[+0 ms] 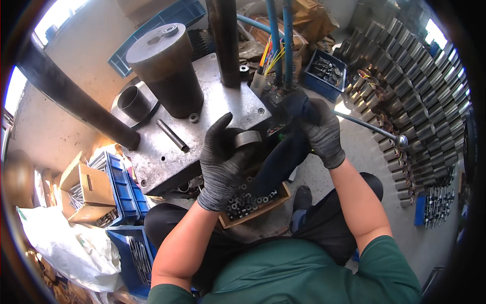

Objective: Operating a manual press machine to assemble metal parts.

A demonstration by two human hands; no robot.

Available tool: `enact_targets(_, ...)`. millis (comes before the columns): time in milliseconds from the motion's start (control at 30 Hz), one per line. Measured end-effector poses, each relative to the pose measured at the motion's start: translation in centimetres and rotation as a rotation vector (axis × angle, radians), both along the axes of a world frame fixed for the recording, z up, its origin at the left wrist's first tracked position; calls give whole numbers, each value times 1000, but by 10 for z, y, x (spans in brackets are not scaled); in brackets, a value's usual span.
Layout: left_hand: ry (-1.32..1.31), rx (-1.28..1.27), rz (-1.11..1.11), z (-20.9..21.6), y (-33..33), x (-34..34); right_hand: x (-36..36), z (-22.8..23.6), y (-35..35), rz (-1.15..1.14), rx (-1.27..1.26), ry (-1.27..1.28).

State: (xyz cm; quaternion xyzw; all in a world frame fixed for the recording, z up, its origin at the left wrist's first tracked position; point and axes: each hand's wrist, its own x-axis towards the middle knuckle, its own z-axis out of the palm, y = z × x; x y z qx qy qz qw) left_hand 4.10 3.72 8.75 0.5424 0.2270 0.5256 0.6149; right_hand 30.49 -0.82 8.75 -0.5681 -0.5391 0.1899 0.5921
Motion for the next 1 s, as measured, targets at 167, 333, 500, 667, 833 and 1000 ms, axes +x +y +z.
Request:
enact_targets(167, 557, 220, 323, -18, 53, -12, 26, -10, 3, -68, -280, -981)
enact_targets(333, 713, 175, 375, -44, 78, -19, 15, 0, -5, 133, -385, -685)
enact_targets(500, 743, 122, 326, -53, 77, -20, -1, 25, -17, 196, -407, -549)
enact_targets(667, 809, 253, 406, -54, 80, -14, -9, 43, -27, 244, -328, -594)
enact_targets(833, 365, -23, 338, -60, 74, -5, -11, 53, -33, 264, -241, -623)
enact_targets(1000, 437, -108, 405, -33, 64, -2, -12, 63, -41, 288, -101, -686)
